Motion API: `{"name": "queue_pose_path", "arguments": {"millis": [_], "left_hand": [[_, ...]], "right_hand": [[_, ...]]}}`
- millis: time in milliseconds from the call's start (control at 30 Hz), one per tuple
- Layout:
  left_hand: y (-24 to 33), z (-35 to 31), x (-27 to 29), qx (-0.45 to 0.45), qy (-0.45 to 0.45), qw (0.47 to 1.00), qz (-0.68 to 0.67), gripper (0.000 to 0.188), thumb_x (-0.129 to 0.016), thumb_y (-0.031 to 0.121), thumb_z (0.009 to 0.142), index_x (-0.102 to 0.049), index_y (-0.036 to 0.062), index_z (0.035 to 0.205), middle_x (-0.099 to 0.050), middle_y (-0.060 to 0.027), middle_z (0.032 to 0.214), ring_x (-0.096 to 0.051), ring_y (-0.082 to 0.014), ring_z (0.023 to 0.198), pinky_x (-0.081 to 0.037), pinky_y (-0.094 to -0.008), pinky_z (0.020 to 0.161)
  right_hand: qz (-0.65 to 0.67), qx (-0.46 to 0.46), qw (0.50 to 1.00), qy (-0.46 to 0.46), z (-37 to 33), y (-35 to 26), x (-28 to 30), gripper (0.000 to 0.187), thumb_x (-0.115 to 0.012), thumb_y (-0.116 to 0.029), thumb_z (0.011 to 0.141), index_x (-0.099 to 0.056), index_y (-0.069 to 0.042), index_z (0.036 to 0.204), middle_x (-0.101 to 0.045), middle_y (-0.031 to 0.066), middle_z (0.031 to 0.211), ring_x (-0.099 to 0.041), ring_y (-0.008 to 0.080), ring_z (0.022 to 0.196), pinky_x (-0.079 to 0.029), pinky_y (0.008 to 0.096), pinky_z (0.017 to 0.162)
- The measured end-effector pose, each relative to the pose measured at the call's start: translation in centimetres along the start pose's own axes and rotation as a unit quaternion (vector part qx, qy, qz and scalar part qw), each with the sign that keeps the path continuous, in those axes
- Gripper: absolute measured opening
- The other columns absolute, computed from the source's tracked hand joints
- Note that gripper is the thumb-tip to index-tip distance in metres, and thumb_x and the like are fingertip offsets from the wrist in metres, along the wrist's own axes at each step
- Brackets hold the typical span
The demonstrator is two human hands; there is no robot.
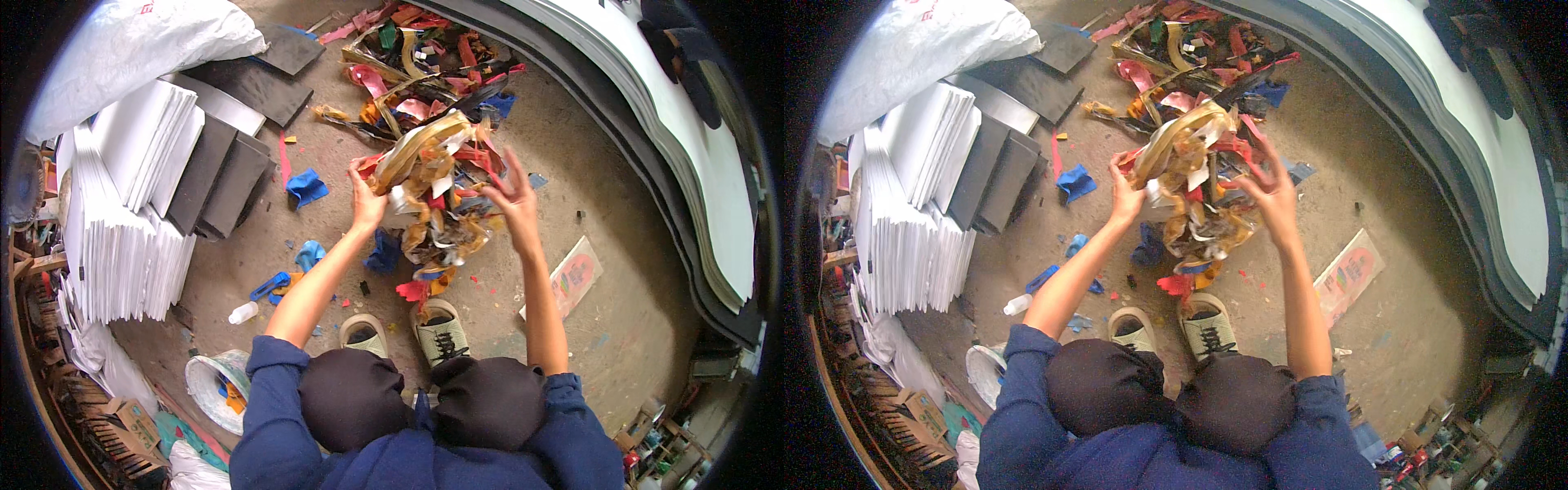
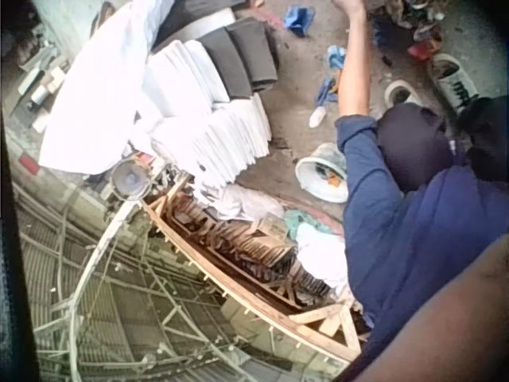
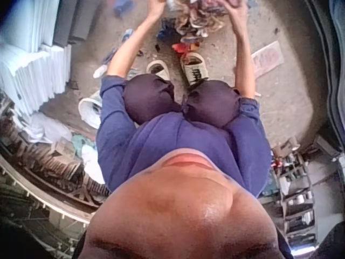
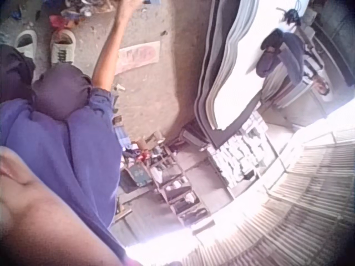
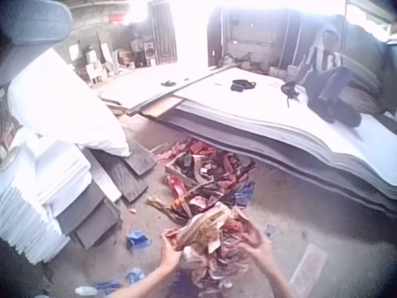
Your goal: The person wipes a framed glass panel with a blue cloth, then places it on a stack. They subsequently gather colorful fabric scraps from the floor and place them into a white sack.
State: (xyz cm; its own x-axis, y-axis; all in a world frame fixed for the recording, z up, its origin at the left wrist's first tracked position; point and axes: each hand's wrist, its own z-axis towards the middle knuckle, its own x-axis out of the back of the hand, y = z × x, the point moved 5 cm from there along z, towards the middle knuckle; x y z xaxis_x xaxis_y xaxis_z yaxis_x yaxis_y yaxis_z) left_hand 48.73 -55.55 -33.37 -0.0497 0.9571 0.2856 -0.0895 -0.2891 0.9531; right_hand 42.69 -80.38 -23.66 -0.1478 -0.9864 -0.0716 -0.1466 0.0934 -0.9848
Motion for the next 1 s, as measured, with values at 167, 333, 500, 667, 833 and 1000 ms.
{"name": "queue_pose_path", "arguments": {"millis": [167, 333, 500, 667, 833, 1000], "left_hand": [[-3.0, -0.3, 1.1, 0.033, -0.015, 0.999, -0.013, 0.079, -0.073, 0.005, 0.064, -0.021, 0.0090, 0.123, -0.040, -0.0130, 0.117, -0.040, -0.0248, 0.111, -0.032, -0.0353, 0.096], [-5.3, -0.6, 2.4, 0.099, -0.060, 0.992, -0.051, 0.082, -0.068, 0.002, 0.069, -0.013, 0.0158, 0.128, -0.034, -0.0129, 0.123, -0.040, -0.0228, 0.112, -0.048, -0.0335, 0.082], [-2.8, -1.4, 2.4, 0.181, -0.152, 0.956, -0.176, 0.086, -0.058, -0.001, 0.077, -0.001, 0.0246, 0.135, -0.023, -0.0126, 0.135, -0.035, -0.0242, 0.120, -0.040, -0.0366, 0.091], [-3.1, -1.4, 1.3, 0.128, -0.133, 0.966, -0.181, 0.086, -0.055, -0.007, 0.076, 0.000, 0.0212, 0.136, -0.022, -0.0084, 0.138, -0.028, -0.0219, 0.125, -0.030, -0.0342, 0.100], [-3.3, -1.1, 3.2, 0.149, -0.150, 0.969, -0.129, 0.089, -0.059, -0.004, 0.075, 0.000, 0.0215, 0.137, -0.020, -0.0089, 0.139, -0.033, -0.0218, 0.122, -0.035, -0.0350, 0.096], [1.6, -1.8, 7.1, 0.229, -0.182, 0.905, -0.308, 0.100, -0.070, 0.010, 0.072, 0.003, 0.0226, 0.138, -0.014, -0.0126, 0.140, -0.034, -0.0242, 0.121, -0.031, -0.0389, 0.098]], "right_hand": [[-0.327, -0.013, 0.942, 0.068, 1.9, 2.4, 7.4, 0.061, -0.058, -0.038, 0.079, -0.035, -0.021, 0.133, -0.035, 0.0155, 0.135, -0.047, 0.0257, 0.113, -0.039, 0.0462, 0.086], [-0.520, -0.030, 0.843, 0.136, 3.8, 8.3, 10.7, 0.059, -0.045, -0.056, 0.081, -0.036, -0.026, 0.131, -0.026, 0.0247, 0.136, -0.029, 0.0334, 0.126, -0.020, 0.0589, 0.096], [-0.255, -0.068, 0.961, 0.076, 2.8, 12.0, 4.8, 0.067, -0.039, -0.051, 0.087, -0.025, -0.006, 0.136, -0.026, 0.0140, 0.140, -0.024, 0.0254, 0.129, -0.019, 0.0327, 0.104], [-0.177, -0.088, 0.980, 0.018, 1.2, 8.4, -1.2, 0.080, -0.049, -0.054, 0.080, -0.017, -0.009, 0.138, -0.025, 0.0193, 0.139, -0.026, 0.0299, 0.128, -0.021, 0.0365, 0.103], [-0.327, -0.024, 0.939, 0.100, 1.9, 7.9, 2.5, 0.080, -0.053, -0.052, 0.079, -0.021, -0.007, 0.137, -0.035, 0.0199, 0.133, -0.032, 0.0303, 0.125, -0.023, 0.0352, 0.103], [-0.288, -0.053, 0.936, 0.195, 1.3, -0.1, 4.4, 0.041, -0.049, -0.030, 0.086, -0.046, -0.007, 0.120, -0.050, 0.0186, 0.115, -0.047, 0.0289, 0.107, -0.035, 0.0349, 0.091]]}}
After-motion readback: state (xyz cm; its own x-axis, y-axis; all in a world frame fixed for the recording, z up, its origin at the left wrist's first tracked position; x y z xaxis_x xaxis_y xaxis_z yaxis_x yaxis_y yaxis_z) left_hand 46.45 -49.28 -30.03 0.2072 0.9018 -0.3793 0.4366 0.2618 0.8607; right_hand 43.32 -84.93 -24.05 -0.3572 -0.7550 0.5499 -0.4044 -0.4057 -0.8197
